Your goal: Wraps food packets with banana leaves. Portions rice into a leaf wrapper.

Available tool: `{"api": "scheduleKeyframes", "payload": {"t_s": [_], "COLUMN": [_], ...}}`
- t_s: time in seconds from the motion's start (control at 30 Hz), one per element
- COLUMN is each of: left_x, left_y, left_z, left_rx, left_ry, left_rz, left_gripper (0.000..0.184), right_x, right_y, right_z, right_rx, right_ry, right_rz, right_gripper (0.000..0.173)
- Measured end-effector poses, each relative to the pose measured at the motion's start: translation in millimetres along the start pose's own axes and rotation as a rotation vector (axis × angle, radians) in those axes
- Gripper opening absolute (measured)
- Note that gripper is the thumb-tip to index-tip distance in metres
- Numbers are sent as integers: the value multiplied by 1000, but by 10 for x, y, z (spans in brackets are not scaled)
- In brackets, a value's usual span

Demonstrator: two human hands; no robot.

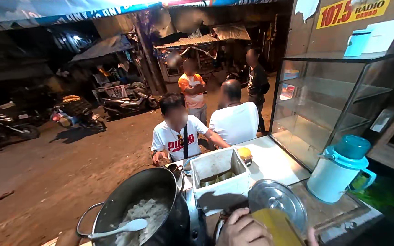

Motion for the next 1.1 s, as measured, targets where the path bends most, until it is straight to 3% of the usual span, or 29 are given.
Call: {"api": "scheduleKeyframes", "payload": {"t_s": [0.07, 0.13, 0.2, 0.27, 0.33, 0.4, 0.47, 0.53, 0.57, 0.6, 0.67, 0.77, 0.8, 0.9, 0.97, 1.1], "left_x": [4, -71, -100, -11, 76, 64, 124, 216, 233, 239, 236, 175, 168, 110, 23, -69], "left_y": [151, 323, 491, 580, 587, 674, 659, 585, 543, 506, 477, 415, 361, 180, 16, -448], "left_z": [-24, -31, 7, 61, 122, 169, 174, 170, 159, 148, 133, 71, 33, -99, -177, -303], "left_rx": [70, 168, 298, 394, 453, 378, 331, 383, 407, 395, 336, 75, -44, -383, -556, -845], "left_ry": [22, 121, 353, 684, 1005, 1243, 1245, 956, 797, 650, 401, 117, 31, -109, -89, -25], "left_rz": [-140, -357, -650, -1102, -1621, -1776, -1693, -1599, -1550, -1486, -1315, -1038, -953, -665, -463, -407], "left_gripper": [7, 5, 24, 49, 42, 76, 78, 42, 35, 37, 44, 69, 70, 45, 41, 31], "right_x": [-48, -160, -248, -277, -259, -218, -192, -152, -114, -72, 12, 76, 85, 61, -5, -124], "right_y": [-67, -43, 26, 85, 130, 152, 164, 178, 174, 169, 209, 240, 242, 207, 207, 273], "right_z": [-31, 15, 94, 155, 178, 190, 204, 207, 206, 203, 198, 168, 148, 89, 104, 228], "right_rx": [85, 117, 112, 91, 71, 74, 96, 153, 192, 220, 251, 206, 170, 18, -86, -213], "right_ry": [-33, -109, -164, -189, -201, -192, -154, -116, -64, 27, 287, 646, 727, 898, 989, 1010], "right_rz": [-80, -107, -104, -92, -69, -58, -89, -163, -227, -309, -466, -585, -599, -608, -531, -262], "right_gripper": [41, 38, 40, 43, 46, 47, 43, 29, 20, 17, 29, 39, 39, 38, 37, 29]}}
Point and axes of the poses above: each hand's wrist, its own y-axis away from the middle knuckle, its own z-axis out of the palm, x = y × z, the point moved 1 cm from there along -y, towards the middle knuckle, and after that the axes turned 14 degrees about x, right-handed, at the moved point
